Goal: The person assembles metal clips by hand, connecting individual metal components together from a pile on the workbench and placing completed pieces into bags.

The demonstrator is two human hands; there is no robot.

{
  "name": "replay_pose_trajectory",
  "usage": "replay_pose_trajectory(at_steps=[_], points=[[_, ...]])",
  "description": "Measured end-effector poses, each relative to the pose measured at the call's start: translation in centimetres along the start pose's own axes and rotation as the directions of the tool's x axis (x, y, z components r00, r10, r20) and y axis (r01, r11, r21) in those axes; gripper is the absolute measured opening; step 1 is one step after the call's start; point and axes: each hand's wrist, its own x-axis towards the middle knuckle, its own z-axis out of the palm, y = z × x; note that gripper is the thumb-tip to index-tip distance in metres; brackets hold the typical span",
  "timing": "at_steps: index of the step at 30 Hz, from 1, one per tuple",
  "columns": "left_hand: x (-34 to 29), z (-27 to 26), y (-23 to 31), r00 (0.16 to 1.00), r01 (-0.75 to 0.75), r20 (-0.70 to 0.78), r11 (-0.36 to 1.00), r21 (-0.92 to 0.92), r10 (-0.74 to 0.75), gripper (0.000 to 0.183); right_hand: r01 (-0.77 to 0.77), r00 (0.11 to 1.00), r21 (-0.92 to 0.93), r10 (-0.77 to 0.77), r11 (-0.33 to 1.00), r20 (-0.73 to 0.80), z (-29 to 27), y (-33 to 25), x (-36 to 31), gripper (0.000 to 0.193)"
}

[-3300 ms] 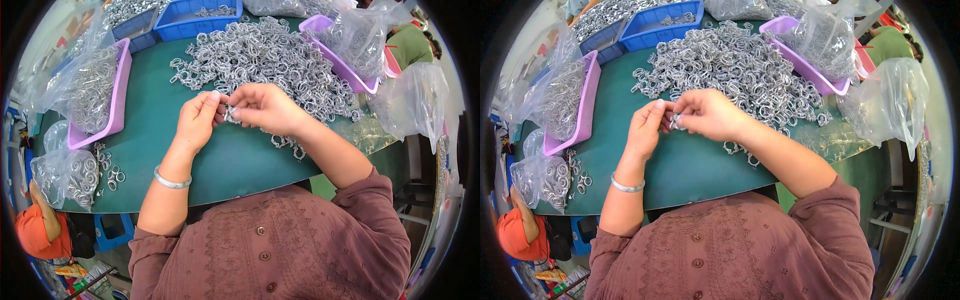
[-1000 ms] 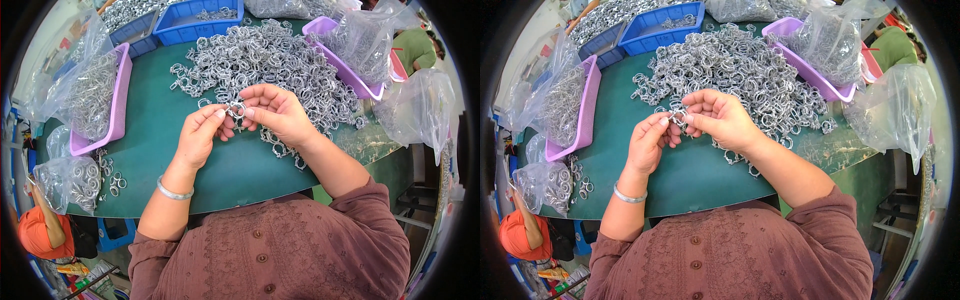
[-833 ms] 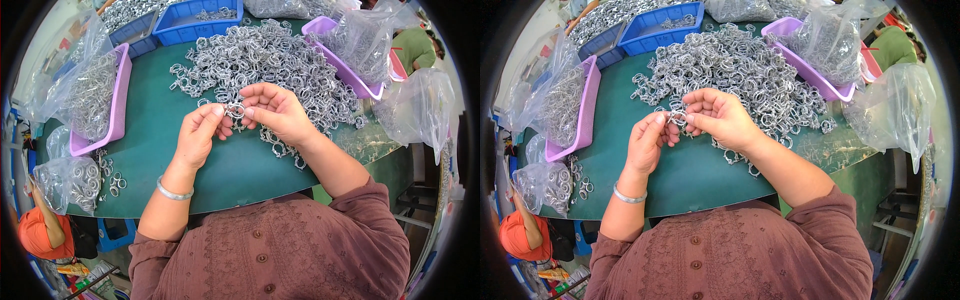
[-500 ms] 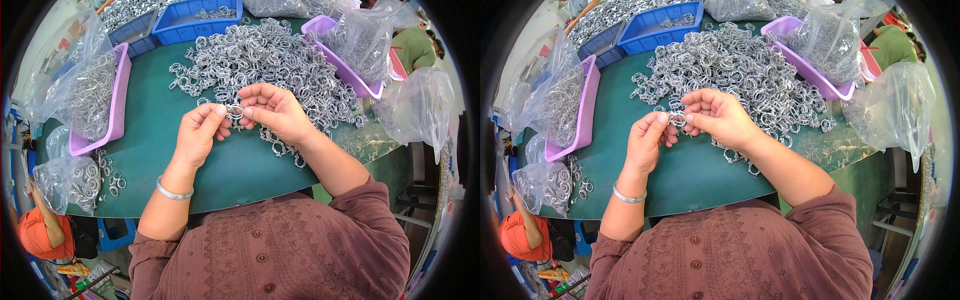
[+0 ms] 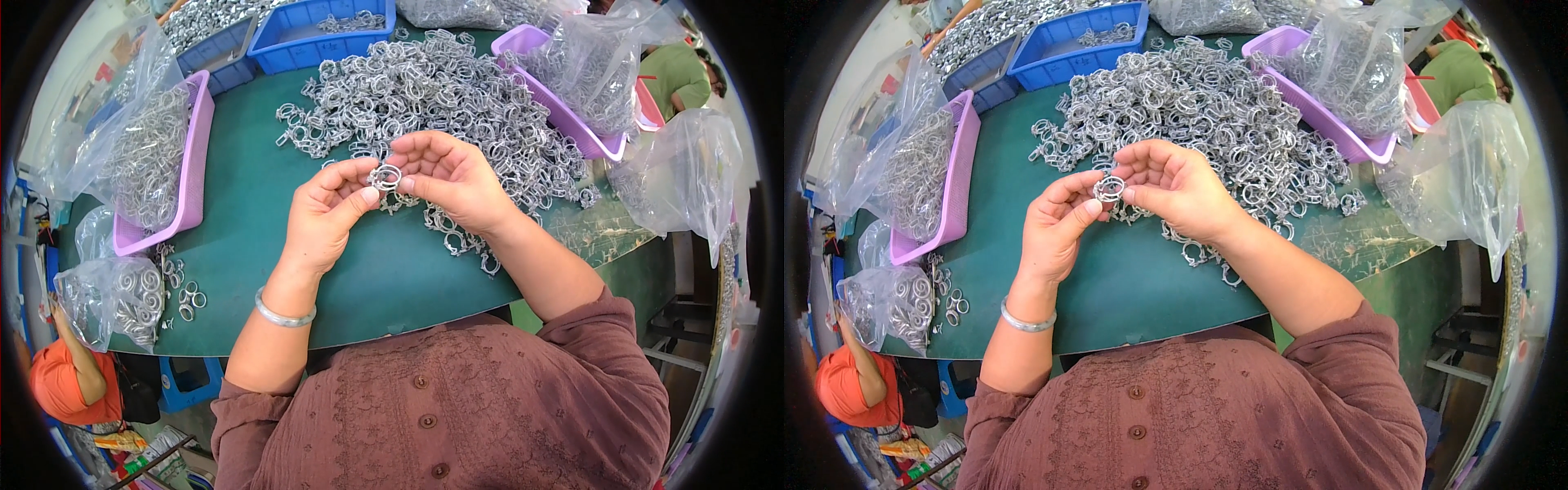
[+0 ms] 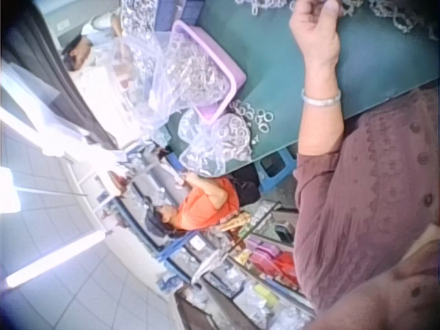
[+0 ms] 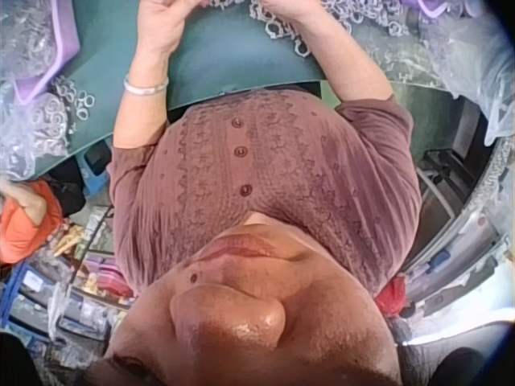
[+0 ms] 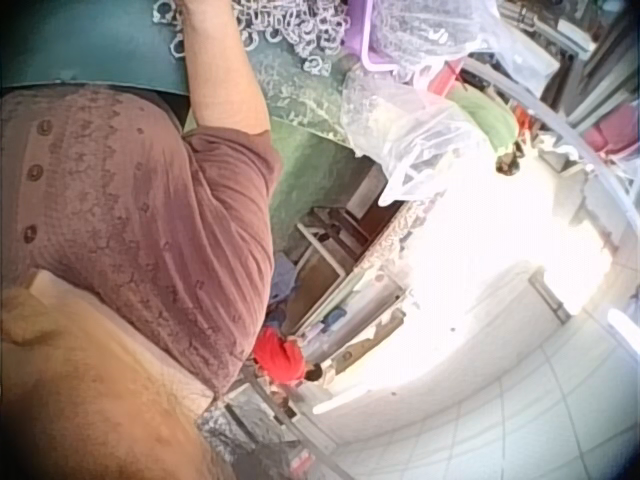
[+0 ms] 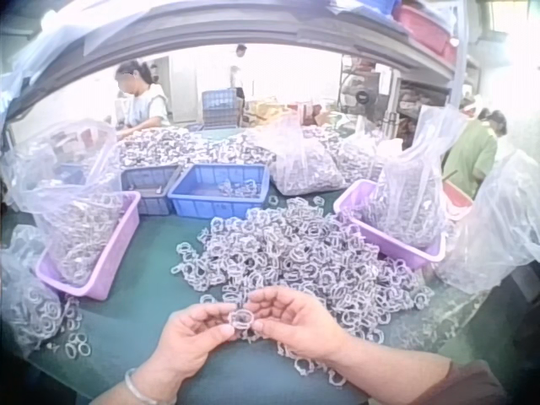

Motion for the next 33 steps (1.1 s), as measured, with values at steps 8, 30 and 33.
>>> replay_pose_trajectory(at_steps=[8, 30, 33], points=[[0.11, 0.08, -0.06, 1.0, -0.016, -0.006, 1.0, 0.003, 0.016, 0.035, 0.026, 1.0, 0.001, -0.026, 1.0, 0.014, -0.05, 0.08, 0.07, 0.036], [0.1, -0.14, -0.25, 0.998, 0.064, -0.006, 0.997, 0.037, -0.063, 0.028, 0.069, 0.998, -0.048, -0.068, 0.996, 0.017, -0.15, 0.24, 0.14, 0.035], [0.12, -0.36, -0.32, 0.995, 0.096, 0.005, 0.995, -0.002, -0.096, 0.028, 0.074, 0.997, -0.057, -0.073, 0.996, 0.016, -0.1, 0.19, 0.11, 0.034]])
